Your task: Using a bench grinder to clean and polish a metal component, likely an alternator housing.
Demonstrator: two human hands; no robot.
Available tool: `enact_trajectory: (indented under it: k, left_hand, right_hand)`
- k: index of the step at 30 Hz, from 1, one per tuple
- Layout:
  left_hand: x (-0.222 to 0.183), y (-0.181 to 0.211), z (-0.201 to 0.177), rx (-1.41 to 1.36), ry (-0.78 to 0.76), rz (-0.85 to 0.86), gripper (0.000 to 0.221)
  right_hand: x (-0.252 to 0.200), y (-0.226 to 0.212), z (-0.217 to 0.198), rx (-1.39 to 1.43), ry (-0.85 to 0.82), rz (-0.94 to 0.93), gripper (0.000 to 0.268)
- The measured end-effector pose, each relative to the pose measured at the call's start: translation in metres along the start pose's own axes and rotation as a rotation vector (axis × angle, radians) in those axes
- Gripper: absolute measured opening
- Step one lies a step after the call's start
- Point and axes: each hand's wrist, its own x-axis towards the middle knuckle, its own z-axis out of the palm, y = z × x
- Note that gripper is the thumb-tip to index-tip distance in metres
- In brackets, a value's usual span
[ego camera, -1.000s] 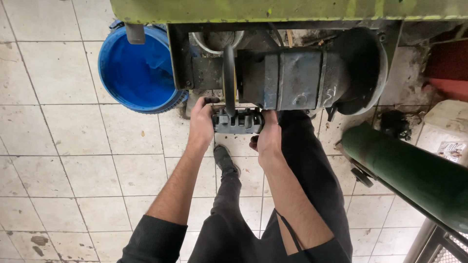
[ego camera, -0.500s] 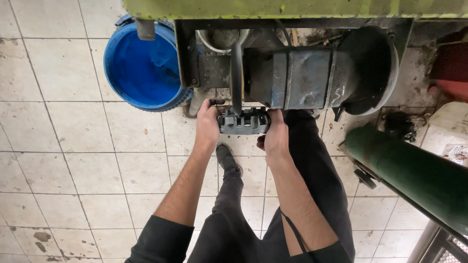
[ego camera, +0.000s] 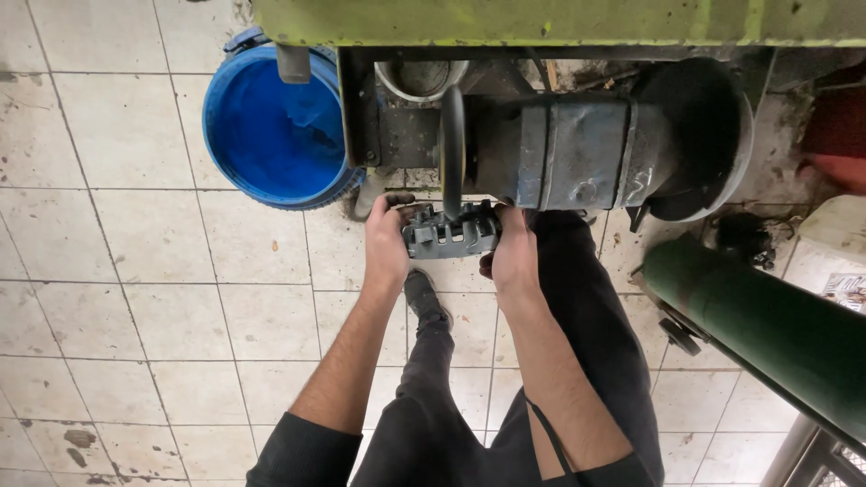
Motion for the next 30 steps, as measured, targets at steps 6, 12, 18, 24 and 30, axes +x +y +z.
enact_trajectory:
  k: [6,12,18,24,30]
  left_hand:
    - [-0.002,0.007,0.002,0.0,0.041,0.01,0.035]
    - [-0.01,0.016,0.004,-0.002,0.099,-0.002,0.029]
    - [-0.022,0.022,0.011,0.167,0.176,0.073,0.027]
    - [-0.034,0.04,0.021,0.328,0.267,-0.048,0.027]
    - [-0.026,0.036,0.023,0.383,0.216,-0.208,0.032]
  right_hand:
    - [0.003,0.002,0.001,-0.016,-0.015,0.052,0.057]
    - [0.002,-0.001,0.005,0.053,0.022,0.186,0.049]
    - [0.002,-0.006,0.002,0.116,-0.034,0.237,0.045]
    - [0.011,-0.006,-0.001,0.073,-0.054,0.349,0.039]
    - [0.024,0.008,-0.009,0.044,-0.077,0.4,0.043]
